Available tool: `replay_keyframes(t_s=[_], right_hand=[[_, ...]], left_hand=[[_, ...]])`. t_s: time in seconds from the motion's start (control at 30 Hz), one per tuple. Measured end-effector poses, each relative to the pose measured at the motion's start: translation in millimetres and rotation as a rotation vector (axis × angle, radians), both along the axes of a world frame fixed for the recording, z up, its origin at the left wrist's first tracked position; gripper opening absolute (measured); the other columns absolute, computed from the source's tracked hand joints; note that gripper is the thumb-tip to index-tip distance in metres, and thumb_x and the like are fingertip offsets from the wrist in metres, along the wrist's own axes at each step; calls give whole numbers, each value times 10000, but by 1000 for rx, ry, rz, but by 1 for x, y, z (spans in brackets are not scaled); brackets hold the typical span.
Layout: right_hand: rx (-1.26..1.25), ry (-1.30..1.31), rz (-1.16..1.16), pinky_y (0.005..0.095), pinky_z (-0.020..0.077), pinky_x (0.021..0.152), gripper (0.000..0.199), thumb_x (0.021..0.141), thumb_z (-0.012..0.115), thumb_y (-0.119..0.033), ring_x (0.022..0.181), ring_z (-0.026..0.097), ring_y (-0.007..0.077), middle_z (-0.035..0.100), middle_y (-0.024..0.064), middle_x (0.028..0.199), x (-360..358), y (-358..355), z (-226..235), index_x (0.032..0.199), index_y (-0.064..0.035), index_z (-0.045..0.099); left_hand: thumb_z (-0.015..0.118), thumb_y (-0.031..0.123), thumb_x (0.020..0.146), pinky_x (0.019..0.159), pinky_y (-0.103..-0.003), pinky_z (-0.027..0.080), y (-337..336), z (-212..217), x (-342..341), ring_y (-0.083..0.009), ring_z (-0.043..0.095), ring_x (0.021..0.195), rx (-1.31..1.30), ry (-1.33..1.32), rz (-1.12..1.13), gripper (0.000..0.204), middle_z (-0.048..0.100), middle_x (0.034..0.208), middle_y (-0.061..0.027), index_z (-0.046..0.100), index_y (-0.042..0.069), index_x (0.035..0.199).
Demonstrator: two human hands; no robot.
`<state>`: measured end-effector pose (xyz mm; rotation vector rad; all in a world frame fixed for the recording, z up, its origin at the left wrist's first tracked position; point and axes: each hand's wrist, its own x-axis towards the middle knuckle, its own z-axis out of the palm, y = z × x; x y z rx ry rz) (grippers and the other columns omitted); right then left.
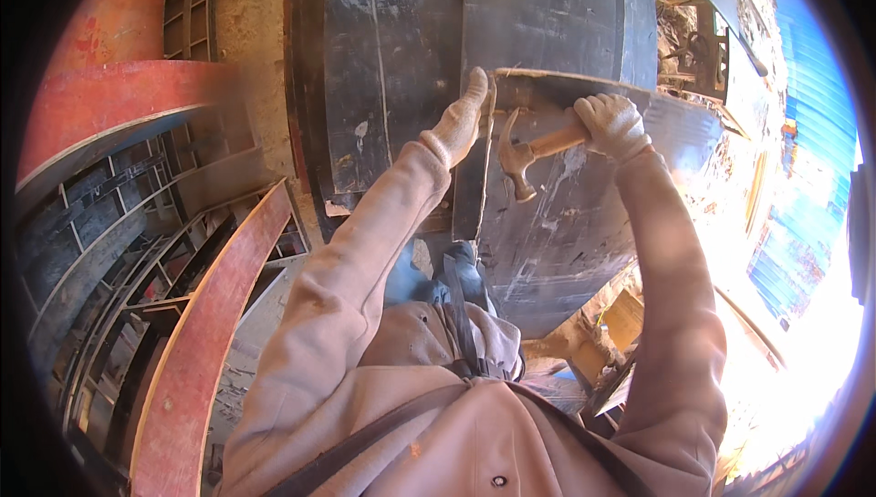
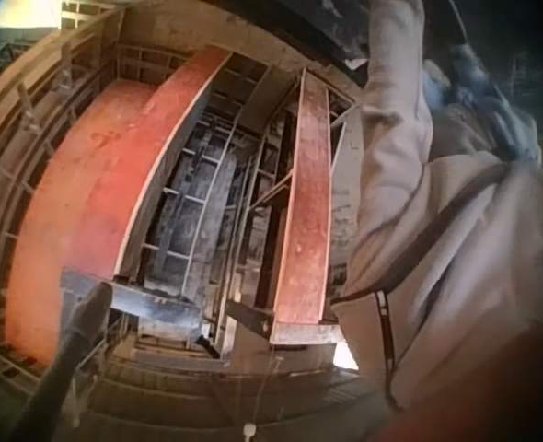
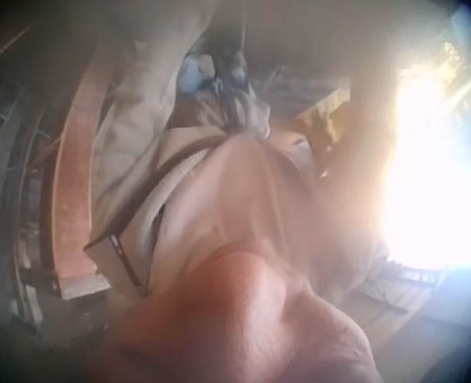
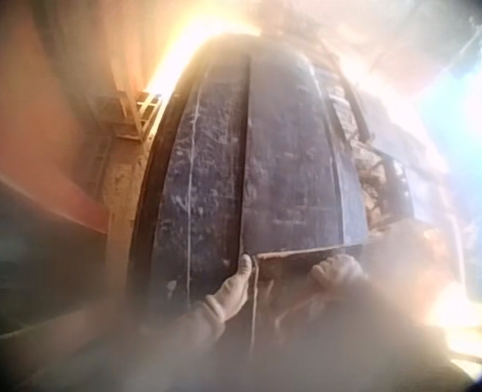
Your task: The person uses a hammer to break apart a large piece of dark wood or paneling. They repeatedly strike the material, causing it to crack and separate into smaller pieces, which are then moved aside.
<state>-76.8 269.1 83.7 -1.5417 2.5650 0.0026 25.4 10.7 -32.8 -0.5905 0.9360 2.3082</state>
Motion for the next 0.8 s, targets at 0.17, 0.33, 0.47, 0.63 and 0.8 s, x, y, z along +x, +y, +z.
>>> replay_keyframes(t_s=[0.17,0.33,0.47,0.63,0.8], right_hand=[[143,-125,-67,483,550,670,164,775,768,-199,755,699,333,678,66,757,-2,-16,-5,859,-145,639],[147,-315,-332,496,559,692,191,789,794,-258,767,712,364,696,108,749,37,-51,18,846,-128,667],[-39,-350,-562,483,557,661,413,740,868,-455,724,707,372,699,142,735,108,-43,19,795,-101,661],[-283,-480,-811,440,577,685,450,739,879,-447,756,732,353,724,160,790,189,-46,18,877,-61,695],[-196,-758,-1002,424,576,684,282,786,850,-220,741,720,396,708,194,796,241,-50,33,961,-62,695]], left_hand=[[418,747,993,1134,-412,446,-11,9,8,-220,576,1297,-79,-4,36,831,616,1406,-107,525,75,1469],[341,780,973,1193,-426,398,-31,2,13,-273,506,1383,20,-21,70,922,515,1510,-142,431,57,1538],[386,826,924,1184,-447,423,-33,25,15,-296,547,1337,68,-58,2,976,541,1456,-157,433,58,1524],[455,761,955,1213,-453,351,-21,3,21,-289,493,1368,98,-59,142,900,510,1495,-156,436,64,1523],[515,670,1003,1023,-287,446,-18,-7,24,-106,562,1140,205,-169,227,640,679,1207,4,640,133,1327]])
